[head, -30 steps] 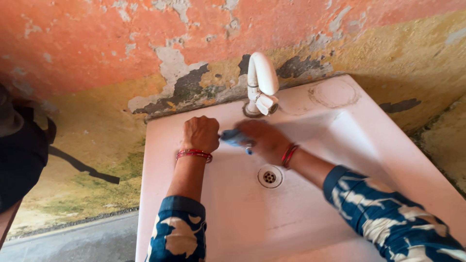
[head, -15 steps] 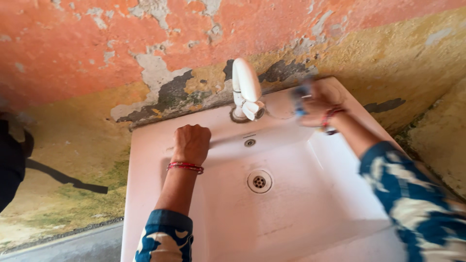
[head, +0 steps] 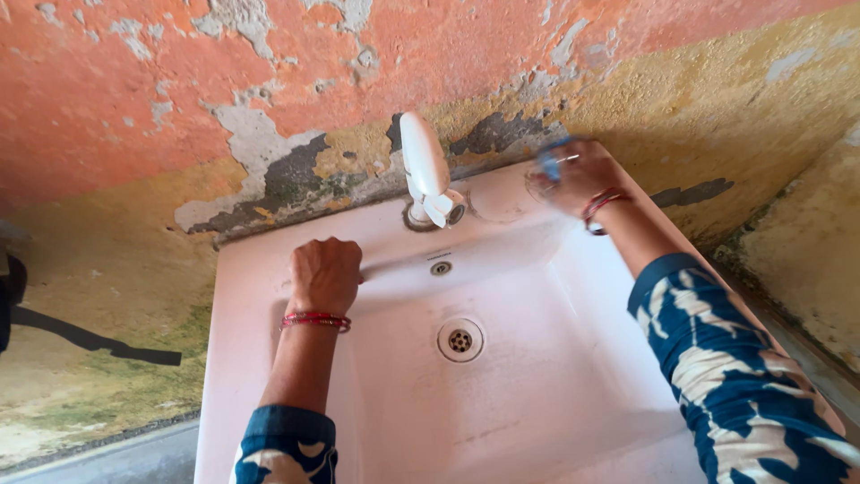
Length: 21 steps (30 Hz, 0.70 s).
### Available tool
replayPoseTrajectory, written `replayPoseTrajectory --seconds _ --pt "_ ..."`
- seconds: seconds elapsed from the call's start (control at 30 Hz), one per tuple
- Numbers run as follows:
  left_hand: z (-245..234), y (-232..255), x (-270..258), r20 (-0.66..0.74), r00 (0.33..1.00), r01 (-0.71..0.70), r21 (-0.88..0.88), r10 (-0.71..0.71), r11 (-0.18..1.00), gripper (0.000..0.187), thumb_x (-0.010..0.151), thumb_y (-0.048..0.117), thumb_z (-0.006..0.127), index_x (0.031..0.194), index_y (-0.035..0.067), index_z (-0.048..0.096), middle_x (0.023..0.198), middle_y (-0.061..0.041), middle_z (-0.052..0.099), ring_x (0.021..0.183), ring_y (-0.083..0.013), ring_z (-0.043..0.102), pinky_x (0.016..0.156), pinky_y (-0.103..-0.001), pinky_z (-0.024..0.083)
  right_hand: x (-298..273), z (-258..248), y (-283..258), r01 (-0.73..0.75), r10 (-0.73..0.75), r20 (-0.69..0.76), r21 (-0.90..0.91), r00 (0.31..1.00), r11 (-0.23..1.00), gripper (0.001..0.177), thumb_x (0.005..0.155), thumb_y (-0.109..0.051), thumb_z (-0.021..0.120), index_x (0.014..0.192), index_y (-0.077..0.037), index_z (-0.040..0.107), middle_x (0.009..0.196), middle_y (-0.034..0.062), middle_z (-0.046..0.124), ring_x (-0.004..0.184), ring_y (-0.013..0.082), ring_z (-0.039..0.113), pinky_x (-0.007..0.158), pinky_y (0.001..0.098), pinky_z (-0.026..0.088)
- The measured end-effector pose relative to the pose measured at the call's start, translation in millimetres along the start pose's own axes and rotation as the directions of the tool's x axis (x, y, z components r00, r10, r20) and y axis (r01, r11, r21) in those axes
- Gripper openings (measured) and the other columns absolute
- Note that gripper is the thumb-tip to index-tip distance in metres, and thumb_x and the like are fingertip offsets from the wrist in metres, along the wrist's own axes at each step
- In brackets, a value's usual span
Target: The person wipes the interior and rim of a white wall-mounted sink using a blue cloth. The person repeatedly scrubs the basin, drain area, and faucet base, moving the cloth across different sections of the sink surface.
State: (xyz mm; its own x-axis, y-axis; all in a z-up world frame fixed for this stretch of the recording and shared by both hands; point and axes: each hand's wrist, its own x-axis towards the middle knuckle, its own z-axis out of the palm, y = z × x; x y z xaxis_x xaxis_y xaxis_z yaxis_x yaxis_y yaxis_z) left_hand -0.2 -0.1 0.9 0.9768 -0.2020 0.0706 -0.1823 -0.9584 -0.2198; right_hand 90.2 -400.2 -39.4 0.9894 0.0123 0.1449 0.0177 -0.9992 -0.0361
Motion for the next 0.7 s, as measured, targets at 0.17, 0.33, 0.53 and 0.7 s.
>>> replayPoseTrajectory --seconds 0.17,0.33,0.53,0.7 --pt "-0.6 0.0 3.8 0.018 1.000 0.021 -0.017 -0.020 1.000 0.016 0.083 0.030 0.082 0.085 0.014 0.081 0.087 -0.012 0.077 0.087 -0.0282 0.076 0.070 -0.041 0.059 -31.1 -16.2 33.0 -0.180 0.184 0.134 -0.043 0.974 0.983 0.097 0.091 -0.077 0.046 0.161 -0.013 0.029 0.163 0.0229 0.025 0.143 0.0444 0.036 0.120 0.0522 0.033" --pt "-2.0 -8.6 0.7 0.017 0.997 -0.081 -0.006 0.081 0.997 0.020 0.083 0.031 0.082 0.085 0.012 0.080 0.088 -0.014 0.076 0.089 -0.0304 0.075 0.074 -0.042 0.059 -136.8 -20.1 67.5 0.290 -0.295 0.020 -0.259 0.955 0.921 0.094 0.089 -0.074 0.043 0.158 -0.015 0.023 0.162 0.0189 0.024 0.151 0.0410 0.022 0.123 0.0527 0.024" --pt "-18.7 -30.0 -7.0 0.120 0.983 -0.131 -0.057 0.137 0.990 0.033 0.081 0.041 0.083 0.088 0.009 0.077 0.091 -0.015 0.075 0.093 -0.0333 0.072 0.079 -0.045 0.058 -306.2 -42.4 90.1 0.193 -0.096 0.321 -0.286 0.942 0.939 0.095 0.083 -0.069 0.032 0.162 -0.025 0.006 0.168 0.0187 0.003 0.153 0.0377 0.007 0.112 0.0510 0.018" --pt "-23.3 -29.9 0.0 0.112 0.981 -0.153 -0.061 0.160 0.986 0.033 0.086 0.040 0.078 0.087 0.007 0.077 0.089 -0.015 0.075 0.091 -0.0332 0.073 0.078 -0.044 0.058 -329.7 -28.2 104.0 0.372 -0.369 0.088 -0.396 0.925 0.839 0.096 0.088 -0.072 0.034 0.160 -0.012 0.011 0.164 0.0287 0.007 0.150 0.0461 0.012 0.118 0.0598 0.018"
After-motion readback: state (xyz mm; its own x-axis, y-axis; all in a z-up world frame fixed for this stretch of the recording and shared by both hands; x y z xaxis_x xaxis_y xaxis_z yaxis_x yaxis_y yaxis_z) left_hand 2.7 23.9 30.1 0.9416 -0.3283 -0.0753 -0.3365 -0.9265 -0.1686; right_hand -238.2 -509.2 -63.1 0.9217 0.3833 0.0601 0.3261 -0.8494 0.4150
